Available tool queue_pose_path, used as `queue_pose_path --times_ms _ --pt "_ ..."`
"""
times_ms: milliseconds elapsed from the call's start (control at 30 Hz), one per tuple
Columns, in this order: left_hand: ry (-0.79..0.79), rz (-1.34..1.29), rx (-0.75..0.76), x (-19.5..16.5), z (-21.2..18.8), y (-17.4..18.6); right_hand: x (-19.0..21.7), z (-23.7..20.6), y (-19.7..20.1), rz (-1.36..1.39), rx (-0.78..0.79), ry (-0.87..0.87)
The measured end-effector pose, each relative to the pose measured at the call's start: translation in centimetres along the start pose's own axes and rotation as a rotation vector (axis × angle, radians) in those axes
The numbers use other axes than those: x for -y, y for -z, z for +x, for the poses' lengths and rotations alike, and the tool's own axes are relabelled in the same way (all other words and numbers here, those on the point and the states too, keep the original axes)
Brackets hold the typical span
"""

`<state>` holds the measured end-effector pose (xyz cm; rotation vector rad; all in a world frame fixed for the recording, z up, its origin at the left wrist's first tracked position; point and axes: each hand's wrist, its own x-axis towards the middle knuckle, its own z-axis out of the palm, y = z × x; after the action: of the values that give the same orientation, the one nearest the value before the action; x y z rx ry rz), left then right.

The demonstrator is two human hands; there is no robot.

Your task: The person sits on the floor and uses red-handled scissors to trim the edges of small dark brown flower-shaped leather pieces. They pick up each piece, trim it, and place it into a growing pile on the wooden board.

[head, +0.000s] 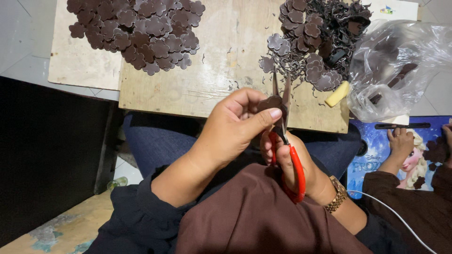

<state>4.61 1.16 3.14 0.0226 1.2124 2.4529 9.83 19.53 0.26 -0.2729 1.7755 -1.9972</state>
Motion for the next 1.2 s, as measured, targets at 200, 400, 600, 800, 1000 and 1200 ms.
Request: queue_pose_path --times_ms 200,400,600,800,1000,1200 --pt "-0.069 0.105 -0.022 -0.5 0.1 0.5 0.8 0.2 0.1 0.008 0.093 -0.010" --pt "-0.034 0.079 -0.035 -0.4 0.0 0.2 1.2 0.4 0.0 -0.058 0.082 -0.019" --pt "-0.060 0.132 -0.049 -0.4 0.0 0.4 0.9 0.4 -0.4 0.049 0.058 -0.024" --pt "-0.047 0.092 -0.043 -0.3 0.0 1.0 1.2 0.3 -0.3 0.107 0.090 -0.040" --pt "-0.102 0.107 -0.028 -0.4 0.0 1.4 1.4 0.5 0.0 0.101 0.132 -0.055" --pt "-0.085 0.143 -0.051 -0.5 -0.1 1.3 1.2 0.2 0.0 0.086 0.119 -0.079"
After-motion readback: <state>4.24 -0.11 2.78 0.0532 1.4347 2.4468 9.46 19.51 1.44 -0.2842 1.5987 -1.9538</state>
